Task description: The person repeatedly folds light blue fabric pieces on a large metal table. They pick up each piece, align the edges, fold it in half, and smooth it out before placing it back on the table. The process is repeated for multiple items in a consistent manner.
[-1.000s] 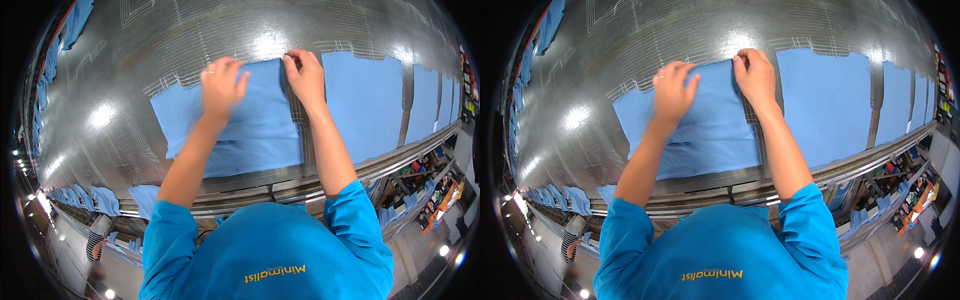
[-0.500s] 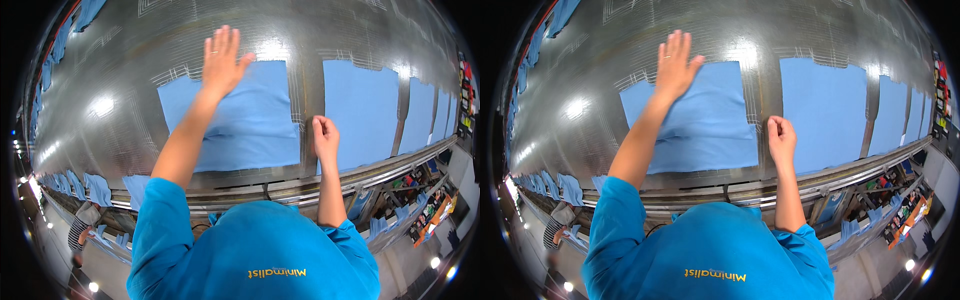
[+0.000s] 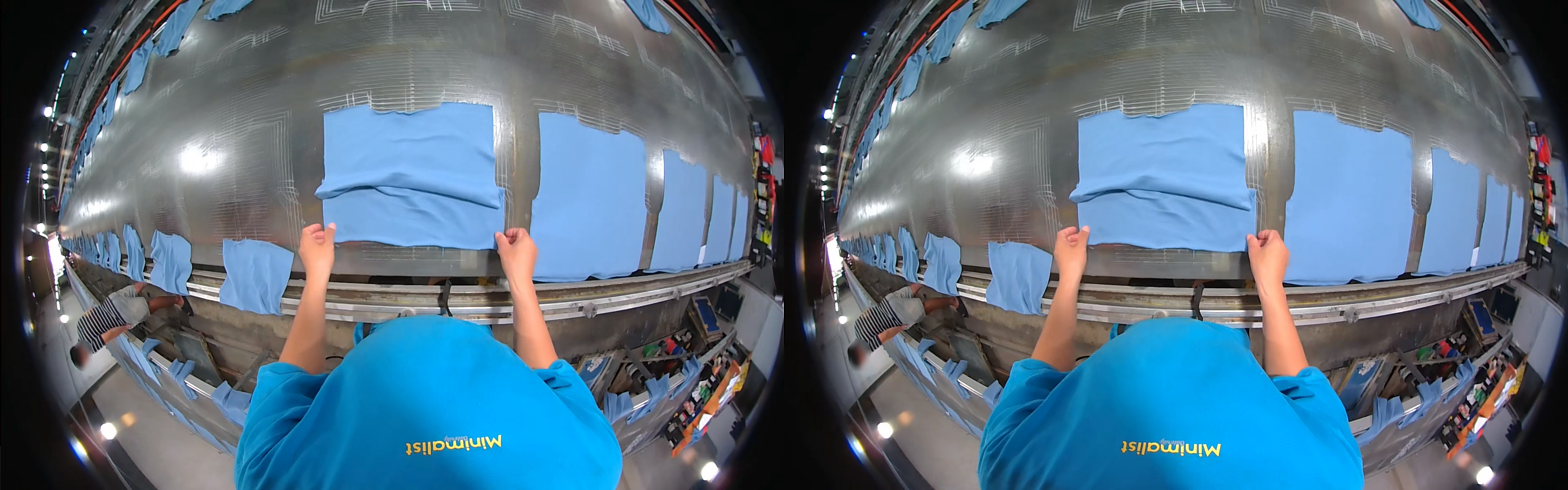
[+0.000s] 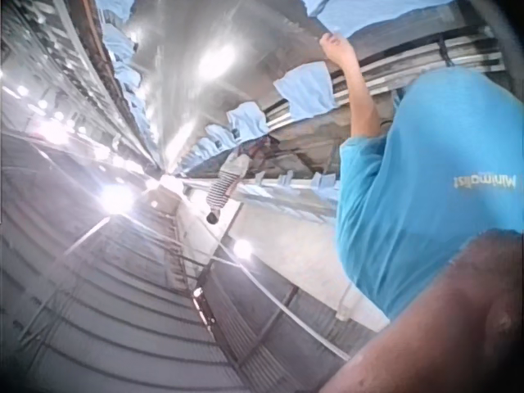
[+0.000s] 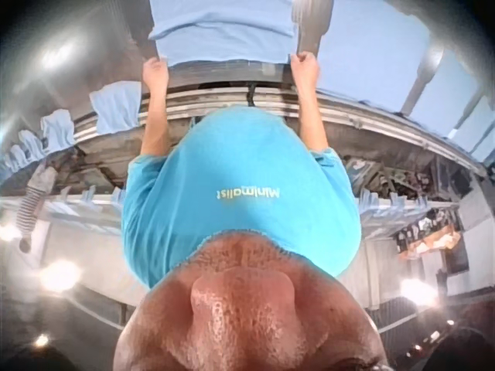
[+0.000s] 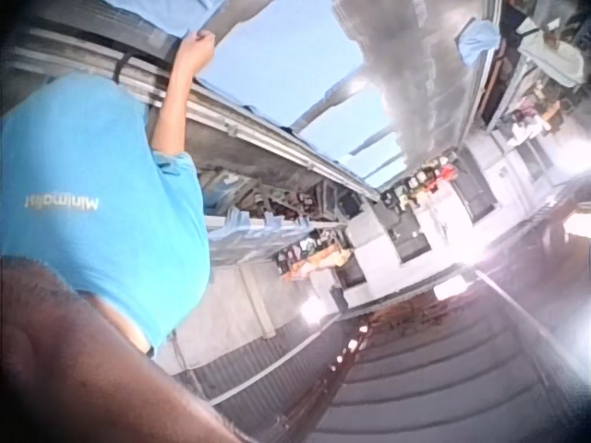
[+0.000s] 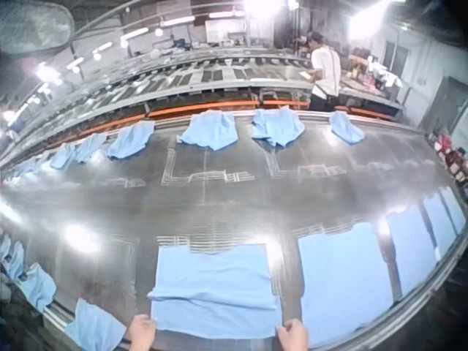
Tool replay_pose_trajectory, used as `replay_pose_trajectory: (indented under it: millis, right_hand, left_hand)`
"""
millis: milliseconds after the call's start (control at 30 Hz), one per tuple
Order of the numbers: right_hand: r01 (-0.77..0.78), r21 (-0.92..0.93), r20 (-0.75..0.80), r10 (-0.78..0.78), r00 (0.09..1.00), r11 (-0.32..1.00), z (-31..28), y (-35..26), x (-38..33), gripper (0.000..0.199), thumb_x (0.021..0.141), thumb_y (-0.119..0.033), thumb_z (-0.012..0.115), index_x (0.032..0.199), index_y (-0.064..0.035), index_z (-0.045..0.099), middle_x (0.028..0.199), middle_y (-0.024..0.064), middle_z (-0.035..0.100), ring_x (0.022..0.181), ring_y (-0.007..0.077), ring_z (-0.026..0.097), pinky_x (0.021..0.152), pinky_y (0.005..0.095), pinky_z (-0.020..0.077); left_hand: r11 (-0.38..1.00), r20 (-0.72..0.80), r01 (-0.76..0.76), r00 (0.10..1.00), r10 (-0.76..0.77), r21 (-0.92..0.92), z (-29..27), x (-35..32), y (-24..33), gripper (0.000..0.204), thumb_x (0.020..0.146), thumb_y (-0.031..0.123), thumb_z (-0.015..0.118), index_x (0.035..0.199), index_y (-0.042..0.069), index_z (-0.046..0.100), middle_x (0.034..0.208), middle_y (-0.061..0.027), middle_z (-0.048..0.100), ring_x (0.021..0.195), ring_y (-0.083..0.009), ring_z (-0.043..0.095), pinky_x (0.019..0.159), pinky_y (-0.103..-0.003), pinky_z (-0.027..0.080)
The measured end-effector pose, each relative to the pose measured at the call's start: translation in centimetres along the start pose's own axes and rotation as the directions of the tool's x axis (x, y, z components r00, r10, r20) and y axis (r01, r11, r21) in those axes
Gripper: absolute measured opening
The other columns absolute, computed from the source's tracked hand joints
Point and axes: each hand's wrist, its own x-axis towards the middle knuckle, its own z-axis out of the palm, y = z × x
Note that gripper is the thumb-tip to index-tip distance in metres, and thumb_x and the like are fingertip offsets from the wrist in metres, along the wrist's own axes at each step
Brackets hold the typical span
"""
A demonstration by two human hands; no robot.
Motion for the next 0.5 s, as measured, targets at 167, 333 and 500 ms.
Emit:
replay_pose_trajectory:
  millis: [167, 333, 500]
  right_hand:
    - [0.092, -0.051, 0.123, -0.085, 0.989, 0.994, 1.5, 1.6, 2.1, 0.024, 0.086, -0.022, 0.075, 0.08, 0.0004, 0.071, 0.073, 0.0145, 0.072, 0.07, 0.0308, 0.07, 0.069, 0.0422, 0.0555]
    - [-0.038, 0.329, 0.234, -0.043, 0.971, 0.943, -0.5, 1.2, 2.2, 0.018, 0.087, -0.016, 0.07, 0.076, -0.0027, 0.064, 0.065, 0.0025, 0.063, 0.064, 0.0098, 0.061, 0.056, 0.0316, 0.0503]
    - [0.071, 0.646, 0.198, -0.257, 0.946, 0.76, -5.1, -3.3, -1.1, 0.005, 0.094, -0.006, 0.064, 0.089, -0.0036, 0.064, 0.076, -0.004, 0.054, 0.065, 0.0064, 0.052, 0.062, 0.0262, 0.0529]
  left_hand:
    - [0.937, 0.243, 0.238, 0.954, -0.176, -0.256, 0.4, -0.1, -0.5, 0.023, 0.095, 0.021, 0.075, 0.101, 0.001, 0.066, 0.081, -0.0073, 0.069, 0.064, -0.0161, 0.066, 0.06, -0.029, 0.055]
    - [0.49, 0.387, 0.39, 0.915, -0.113, -0.78, -1.3, 0.0, 3.9, 0.005, 0.094, 0.011, 0.067, 0.093, 0.008, 0.062, 0.089, -0.0033, 0.063, 0.079, -0.0164, 0.063, 0.067, -0.033, 0.054]
    - [0.386, 0.25, 0.228, 0.968, 0.008, -0.894, -6.5, 0.2, 6.1, 0.012, 0.094, 0.001, 0.062, 0.101, 0.011, 0.06, 0.1, -0.0025, 0.063, 0.09, -0.0146, 0.061, 0.074, -0.032, 0.051]
